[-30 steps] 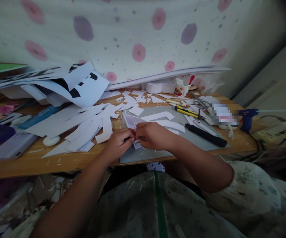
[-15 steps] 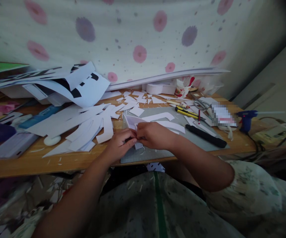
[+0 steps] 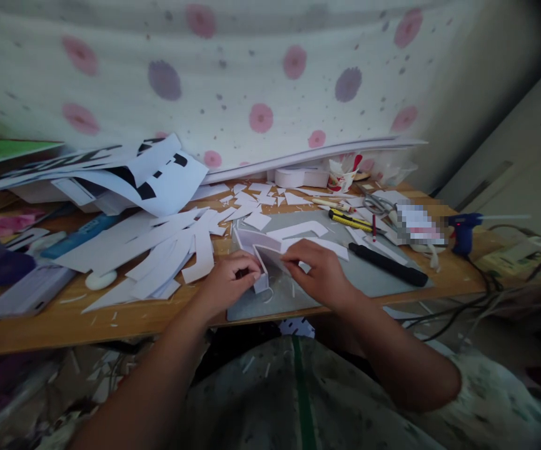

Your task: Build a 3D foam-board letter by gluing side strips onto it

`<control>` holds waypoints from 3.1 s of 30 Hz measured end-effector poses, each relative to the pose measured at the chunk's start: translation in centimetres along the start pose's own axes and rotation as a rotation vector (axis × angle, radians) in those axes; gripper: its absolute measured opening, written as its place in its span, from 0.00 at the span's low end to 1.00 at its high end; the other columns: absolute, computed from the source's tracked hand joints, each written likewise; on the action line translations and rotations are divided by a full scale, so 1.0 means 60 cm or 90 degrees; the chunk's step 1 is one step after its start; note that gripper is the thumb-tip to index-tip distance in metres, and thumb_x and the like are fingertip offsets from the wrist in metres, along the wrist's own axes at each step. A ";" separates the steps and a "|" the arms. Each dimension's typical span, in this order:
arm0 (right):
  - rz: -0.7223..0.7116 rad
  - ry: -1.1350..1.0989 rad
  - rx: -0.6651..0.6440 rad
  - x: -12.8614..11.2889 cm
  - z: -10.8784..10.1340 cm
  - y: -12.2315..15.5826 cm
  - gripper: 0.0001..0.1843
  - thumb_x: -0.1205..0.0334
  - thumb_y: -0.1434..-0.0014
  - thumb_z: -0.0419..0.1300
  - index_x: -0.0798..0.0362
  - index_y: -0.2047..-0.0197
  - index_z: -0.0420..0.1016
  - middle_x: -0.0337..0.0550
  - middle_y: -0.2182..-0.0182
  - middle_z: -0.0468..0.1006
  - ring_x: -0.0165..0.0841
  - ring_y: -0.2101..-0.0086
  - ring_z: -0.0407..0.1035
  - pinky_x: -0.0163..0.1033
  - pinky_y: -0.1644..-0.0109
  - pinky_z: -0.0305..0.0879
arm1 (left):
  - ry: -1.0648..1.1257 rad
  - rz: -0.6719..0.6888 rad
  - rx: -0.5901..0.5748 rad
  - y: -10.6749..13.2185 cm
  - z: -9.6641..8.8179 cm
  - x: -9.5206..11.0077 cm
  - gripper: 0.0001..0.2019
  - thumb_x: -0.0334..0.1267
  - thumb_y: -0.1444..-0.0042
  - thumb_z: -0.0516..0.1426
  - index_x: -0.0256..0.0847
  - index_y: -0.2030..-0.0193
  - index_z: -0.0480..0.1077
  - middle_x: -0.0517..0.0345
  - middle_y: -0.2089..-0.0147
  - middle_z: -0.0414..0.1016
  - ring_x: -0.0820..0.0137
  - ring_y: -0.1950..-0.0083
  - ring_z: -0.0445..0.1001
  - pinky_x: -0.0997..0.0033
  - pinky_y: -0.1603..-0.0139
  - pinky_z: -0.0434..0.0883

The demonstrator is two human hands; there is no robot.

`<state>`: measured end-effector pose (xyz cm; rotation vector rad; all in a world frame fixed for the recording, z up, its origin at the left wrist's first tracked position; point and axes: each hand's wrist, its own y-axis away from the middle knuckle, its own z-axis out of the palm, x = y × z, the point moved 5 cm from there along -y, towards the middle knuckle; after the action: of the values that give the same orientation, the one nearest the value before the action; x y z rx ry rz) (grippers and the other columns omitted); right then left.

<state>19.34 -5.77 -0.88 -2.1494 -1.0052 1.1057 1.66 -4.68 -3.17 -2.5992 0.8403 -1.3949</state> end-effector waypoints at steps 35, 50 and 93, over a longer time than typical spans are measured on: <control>0.051 0.179 -0.159 -0.017 0.085 0.105 0.09 0.68 0.42 0.57 0.55 0.59 0.77 0.50 0.57 0.75 0.41 0.58 0.65 0.47 0.51 0.67 | -0.194 -0.040 -0.040 -0.007 0.000 0.022 0.06 0.36 0.46 0.55 0.40 0.72 0.69 0.58 0.63 0.72 0.69 0.62 0.70 0.70 0.60 0.66; 0.039 0.102 -0.119 -0.030 0.054 0.115 0.17 0.69 0.44 0.55 0.55 0.51 0.73 0.54 0.49 0.74 0.41 0.52 0.68 0.48 0.48 0.66 | -0.247 -0.017 -0.050 0.007 0.007 0.033 0.08 0.37 0.42 0.52 0.40 0.70 0.68 0.57 0.63 0.73 0.68 0.61 0.70 0.69 0.58 0.65; 0.154 -0.036 -0.104 0.002 0.090 0.115 0.30 0.71 0.44 0.54 0.57 0.37 0.61 0.55 0.44 0.71 0.42 0.46 0.67 0.51 0.42 0.65 | -0.115 -0.085 -0.066 -0.001 0.006 0.015 0.14 0.44 0.40 0.50 0.38 0.68 0.71 0.57 0.65 0.73 0.68 0.61 0.71 0.71 0.59 0.65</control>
<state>17.46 -9.16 -8.73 -2.4339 -0.9050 1.2381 2.35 -5.17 -2.70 -2.8550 0.7464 -1.1490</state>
